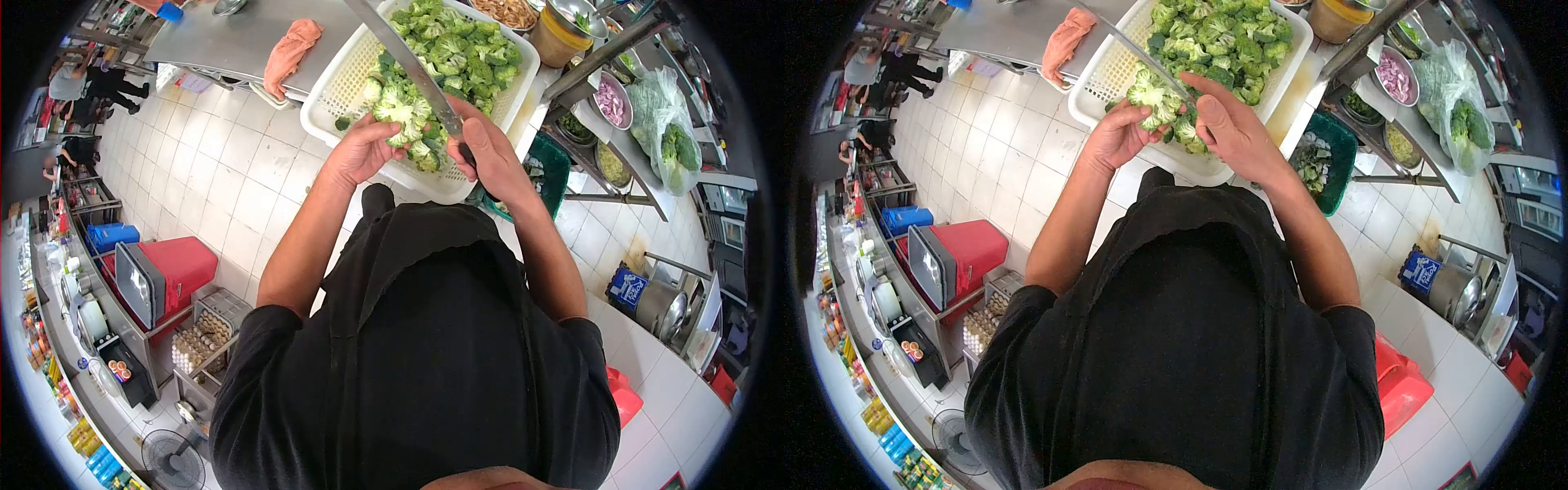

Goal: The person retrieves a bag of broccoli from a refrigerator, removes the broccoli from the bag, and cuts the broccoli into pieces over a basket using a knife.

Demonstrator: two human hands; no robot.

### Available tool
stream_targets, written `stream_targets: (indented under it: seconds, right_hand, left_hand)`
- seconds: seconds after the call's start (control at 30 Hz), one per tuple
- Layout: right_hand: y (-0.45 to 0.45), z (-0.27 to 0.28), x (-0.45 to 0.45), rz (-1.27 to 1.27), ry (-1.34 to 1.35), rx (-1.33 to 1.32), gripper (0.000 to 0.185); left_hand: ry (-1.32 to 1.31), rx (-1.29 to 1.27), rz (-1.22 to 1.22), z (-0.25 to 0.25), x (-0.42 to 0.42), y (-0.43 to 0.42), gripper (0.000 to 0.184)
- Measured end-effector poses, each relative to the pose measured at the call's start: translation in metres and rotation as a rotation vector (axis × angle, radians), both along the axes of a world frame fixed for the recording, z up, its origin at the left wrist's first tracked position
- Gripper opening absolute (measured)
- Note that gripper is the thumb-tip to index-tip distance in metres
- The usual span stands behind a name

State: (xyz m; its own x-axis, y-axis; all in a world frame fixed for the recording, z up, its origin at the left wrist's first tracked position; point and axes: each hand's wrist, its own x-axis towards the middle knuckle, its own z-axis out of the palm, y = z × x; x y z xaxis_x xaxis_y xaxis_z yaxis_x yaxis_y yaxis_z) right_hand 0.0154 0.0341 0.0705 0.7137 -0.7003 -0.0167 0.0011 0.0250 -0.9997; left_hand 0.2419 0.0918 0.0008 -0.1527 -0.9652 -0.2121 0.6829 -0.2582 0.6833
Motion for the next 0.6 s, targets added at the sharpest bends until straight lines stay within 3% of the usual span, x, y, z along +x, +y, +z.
stream_targets:
  seconds: [0.4,0.47,0.6]
  right_hand:
    - [-0.004,-0.017,0.024,0.008,0.053,0.05,0.055]
    - [-0.005,-0.02,0.02,0.004,0.088,0.056,0.056]
    - [-0.001,-0.032,0.014,-0.005,0.121,0.163,0.062]
  left_hand:
    - [-0.123,-0.03,0.011,0.017,0.008,0.008,0.054]
    - [-0.148,0.0,0.009,0.018,0.008,0.008,0.059]
    - [-0.093,0.084,0.052,0.007,0.005,0.008,0.05]
